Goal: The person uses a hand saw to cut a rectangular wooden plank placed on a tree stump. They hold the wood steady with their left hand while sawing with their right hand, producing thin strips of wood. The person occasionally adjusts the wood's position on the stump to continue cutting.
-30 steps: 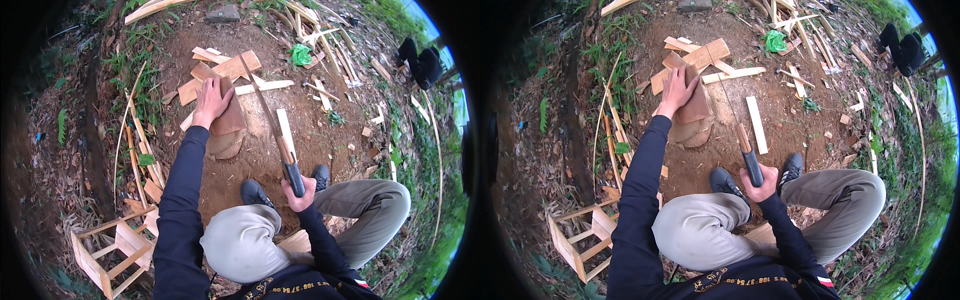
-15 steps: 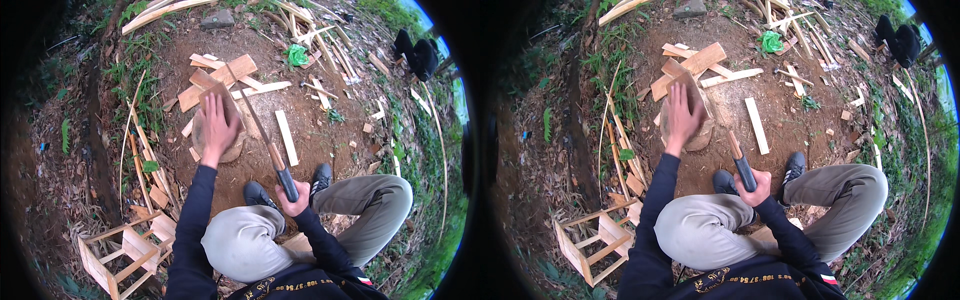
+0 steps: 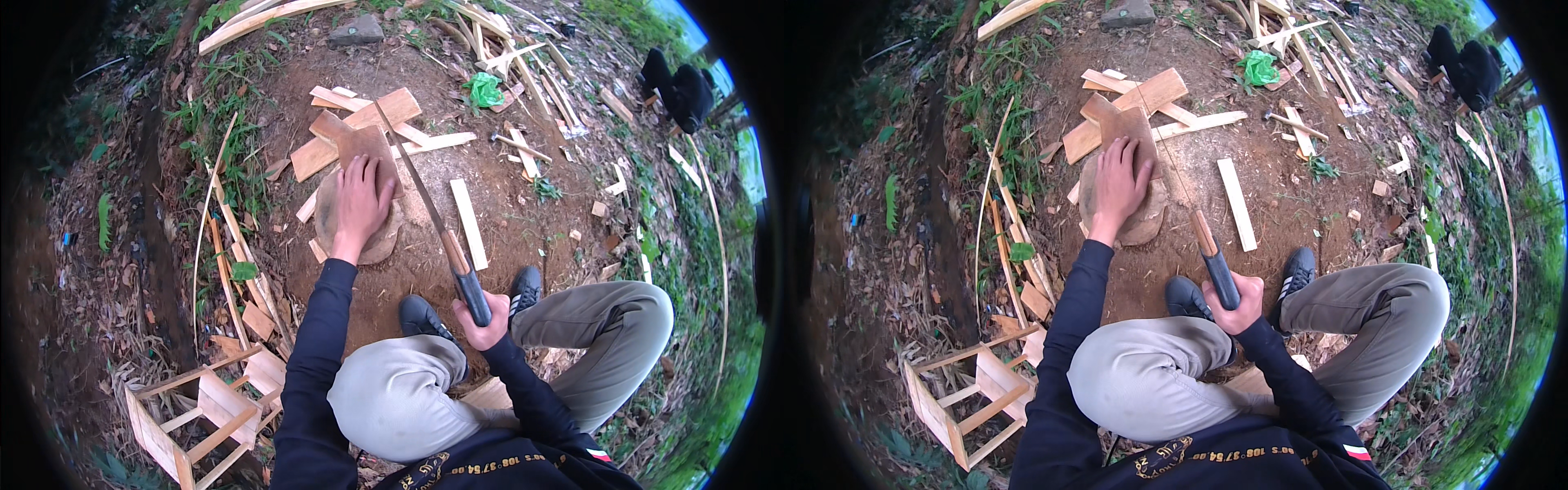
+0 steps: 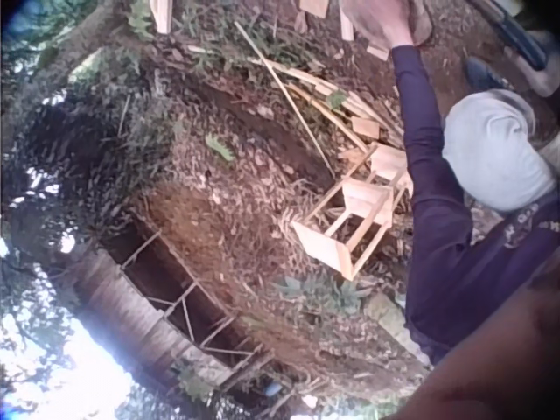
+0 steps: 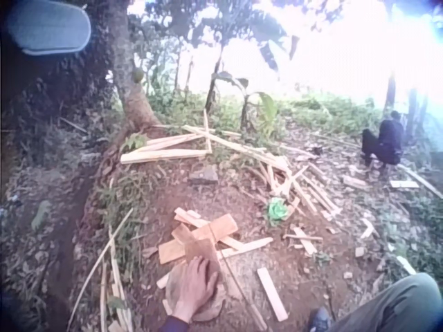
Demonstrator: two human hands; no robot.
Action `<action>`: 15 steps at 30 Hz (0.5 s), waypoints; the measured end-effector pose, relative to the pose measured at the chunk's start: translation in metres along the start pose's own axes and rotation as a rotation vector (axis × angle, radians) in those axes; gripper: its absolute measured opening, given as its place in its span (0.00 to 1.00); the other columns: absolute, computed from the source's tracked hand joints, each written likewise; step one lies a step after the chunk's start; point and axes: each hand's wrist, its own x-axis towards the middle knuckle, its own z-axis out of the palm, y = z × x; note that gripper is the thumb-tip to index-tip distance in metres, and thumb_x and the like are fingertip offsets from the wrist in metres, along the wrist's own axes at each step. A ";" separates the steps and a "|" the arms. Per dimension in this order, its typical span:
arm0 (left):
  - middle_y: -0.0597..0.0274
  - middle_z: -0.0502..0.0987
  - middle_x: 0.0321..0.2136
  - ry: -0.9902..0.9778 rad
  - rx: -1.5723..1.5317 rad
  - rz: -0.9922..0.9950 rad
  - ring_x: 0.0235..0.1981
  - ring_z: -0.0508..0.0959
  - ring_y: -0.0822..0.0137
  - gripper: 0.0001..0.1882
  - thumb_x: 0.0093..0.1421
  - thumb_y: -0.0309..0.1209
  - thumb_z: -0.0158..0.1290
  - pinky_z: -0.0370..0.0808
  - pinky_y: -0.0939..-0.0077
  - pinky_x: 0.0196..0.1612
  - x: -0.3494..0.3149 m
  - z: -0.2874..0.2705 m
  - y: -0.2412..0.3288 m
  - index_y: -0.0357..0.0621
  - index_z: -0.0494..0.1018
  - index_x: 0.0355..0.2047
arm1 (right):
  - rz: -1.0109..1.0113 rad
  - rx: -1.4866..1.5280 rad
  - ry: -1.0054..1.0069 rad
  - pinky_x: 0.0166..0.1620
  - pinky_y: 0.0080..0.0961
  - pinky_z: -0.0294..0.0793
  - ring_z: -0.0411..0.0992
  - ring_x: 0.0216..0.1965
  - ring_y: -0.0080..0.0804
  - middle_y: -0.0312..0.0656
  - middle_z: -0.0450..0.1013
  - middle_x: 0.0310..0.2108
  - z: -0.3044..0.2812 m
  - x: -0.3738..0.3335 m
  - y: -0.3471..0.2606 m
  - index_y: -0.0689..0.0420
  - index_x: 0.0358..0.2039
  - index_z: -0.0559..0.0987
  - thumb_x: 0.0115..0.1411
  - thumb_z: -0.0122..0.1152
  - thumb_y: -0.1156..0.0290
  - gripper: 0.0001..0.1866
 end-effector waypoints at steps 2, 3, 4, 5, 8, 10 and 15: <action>0.40 0.64 0.60 -0.105 -0.027 -0.092 0.66 0.60 0.45 0.33 0.65 0.48 0.48 0.50 0.49 0.70 0.012 -0.006 0.001 0.32 0.64 0.60 | 0.001 0.004 0.004 0.21 0.27 0.65 0.68 0.11 0.30 0.41 0.64 0.10 0.001 0.000 0.000 0.61 0.20 0.75 0.52 0.64 0.73 0.09; 0.39 0.65 0.60 -0.153 0.014 -0.120 0.66 0.60 0.45 0.35 0.65 0.50 0.49 0.50 0.49 0.70 0.017 -0.009 0.002 0.32 0.63 0.60 | -0.003 0.012 0.011 0.20 0.27 0.65 0.68 0.11 0.31 0.41 0.63 0.09 0.002 0.001 0.001 0.62 0.19 0.74 0.51 0.65 0.73 0.09; 0.39 0.65 0.59 -0.203 0.049 -0.147 0.66 0.60 0.45 0.37 0.64 0.52 0.49 0.50 0.49 0.70 0.024 -0.013 0.009 0.31 0.63 0.61 | -0.005 0.015 0.019 0.19 0.27 0.65 0.67 0.10 0.31 0.41 0.62 0.09 0.001 0.001 0.002 0.62 0.18 0.74 0.51 0.65 0.73 0.10; 0.39 0.66 0.58 -0.253 0.084 -0.173 0.66 0.60 0.45 0.40 0.63 0.55 0.50 0.50 0.49 0.70 0.026 -0.014 0.015 0.31 0.62 0.61 | 0.004 0.009 0.010 0.19 0.28 0.65 0.67 0.10 0.31 0.41 0.62 0.09 0.001 -0.001 0.003 0.62 0.18 0.74 0.51 0.65 0.74 0.10; 0.36 0.63 0.62 -0.187 0.224 0.002 0.67 0.59 0.45 0.45 0.60 0.57 0.53 0.52 0.54 0.70 0.012 -0.017 0.011 0.30 0.60 0.63 | 0.015 0.001 0.003 0.19 0.28 0.64 0.65 0.09 0.30 0.41 0.62 0.09 0.001 -0.002 0.003 0.62 0.18 0.73 0.51 0.65 0.74 0.10; 0.36 0.62 0.63 -0.135 0.164 0.107 0.67 0.58 0.44 0.50 0.58 0.63 0.52 0.53 0.53 0.70 0.008 -0.016 -0.013 0.29 0.59 0.64 | -0.007 0.019 0.036 0.19 0.28 0.63 0.65 0.09 0.30 0.41 0.61 0.09 0.002 0.000 0.001 0.62 0.18 0.73 0.51 0.65 0.74 0.10; 0.36 0.63 0.62 -0.039 0.135 0.188 0.65 0.62 0.45 0.39 0.62 0.55 0.52 0.59 0.55 0.67 0.004 -0.014 -0.022 0.35 0.64 0.62 | 0.012 0.026 0.016 0.19 0.28 0.64 0.66 0.10 0.31 0.42 0.62 0.09 0.001 0.000 0.004 0.62 0.19 0.74 0.51 0.65 0.74 0.09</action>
